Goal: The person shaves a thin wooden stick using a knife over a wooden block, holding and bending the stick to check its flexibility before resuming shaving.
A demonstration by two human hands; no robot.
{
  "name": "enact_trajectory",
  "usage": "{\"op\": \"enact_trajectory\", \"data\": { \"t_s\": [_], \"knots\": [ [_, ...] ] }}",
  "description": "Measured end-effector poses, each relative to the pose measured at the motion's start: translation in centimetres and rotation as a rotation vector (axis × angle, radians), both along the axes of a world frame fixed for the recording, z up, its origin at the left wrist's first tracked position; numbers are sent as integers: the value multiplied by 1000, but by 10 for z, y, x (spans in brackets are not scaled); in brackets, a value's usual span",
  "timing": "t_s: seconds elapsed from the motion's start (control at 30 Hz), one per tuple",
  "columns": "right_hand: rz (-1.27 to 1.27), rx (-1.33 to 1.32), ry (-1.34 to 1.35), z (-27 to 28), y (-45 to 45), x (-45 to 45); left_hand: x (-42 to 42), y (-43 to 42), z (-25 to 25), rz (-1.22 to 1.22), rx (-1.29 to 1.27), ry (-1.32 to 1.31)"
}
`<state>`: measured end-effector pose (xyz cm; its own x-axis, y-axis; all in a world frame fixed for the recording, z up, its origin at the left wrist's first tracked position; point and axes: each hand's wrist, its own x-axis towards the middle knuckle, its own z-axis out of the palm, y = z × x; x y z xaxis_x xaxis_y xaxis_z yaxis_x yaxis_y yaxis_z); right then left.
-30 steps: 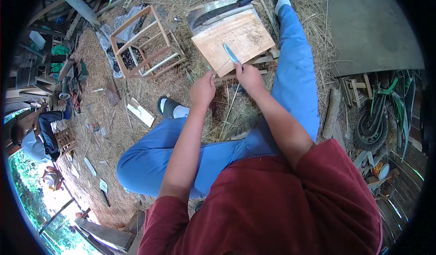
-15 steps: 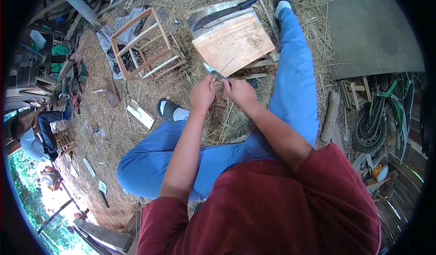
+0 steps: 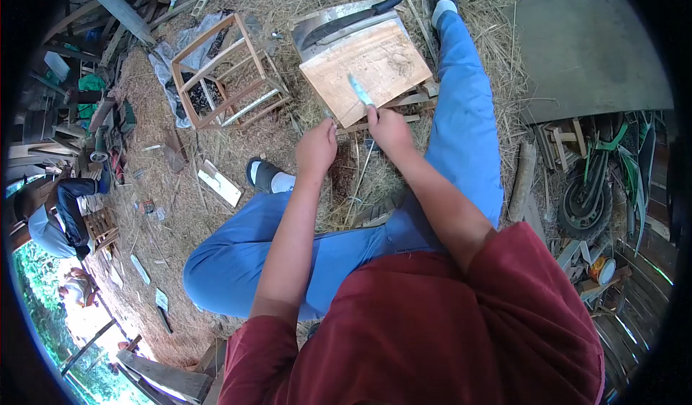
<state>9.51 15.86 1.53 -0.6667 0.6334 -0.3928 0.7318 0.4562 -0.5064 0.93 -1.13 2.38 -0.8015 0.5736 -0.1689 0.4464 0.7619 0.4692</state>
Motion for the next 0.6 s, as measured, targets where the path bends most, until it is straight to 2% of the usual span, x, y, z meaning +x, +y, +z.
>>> {"op": "enact_trajectory", "data": {
  "t_s": [0.1, 0.3, 0.37, 0.43, 0.5, 0.6],
  "knots": [
    [20, 28, 10, 3, -2, 2, -1, 3, 0, 5, 62, 2],
    [61, 8, 164, -6, -23, 10, -1, 2, 5, 12, -2, -13],
    [180, 69, 475, -28, -30, 13, 0, 3, 9, 30, 33, -37],
    [213, 60, 432, -18, -30, 15, 0, 2, 5, 29, 49, -32],
    [231, 4, 190, -10, -29, 17, -1, 1, 5, 26, 67, -24],
    [316, 33, 120, -6, -26, 12, -1, 2, 6, 35, 65, -50]
  ]
}}
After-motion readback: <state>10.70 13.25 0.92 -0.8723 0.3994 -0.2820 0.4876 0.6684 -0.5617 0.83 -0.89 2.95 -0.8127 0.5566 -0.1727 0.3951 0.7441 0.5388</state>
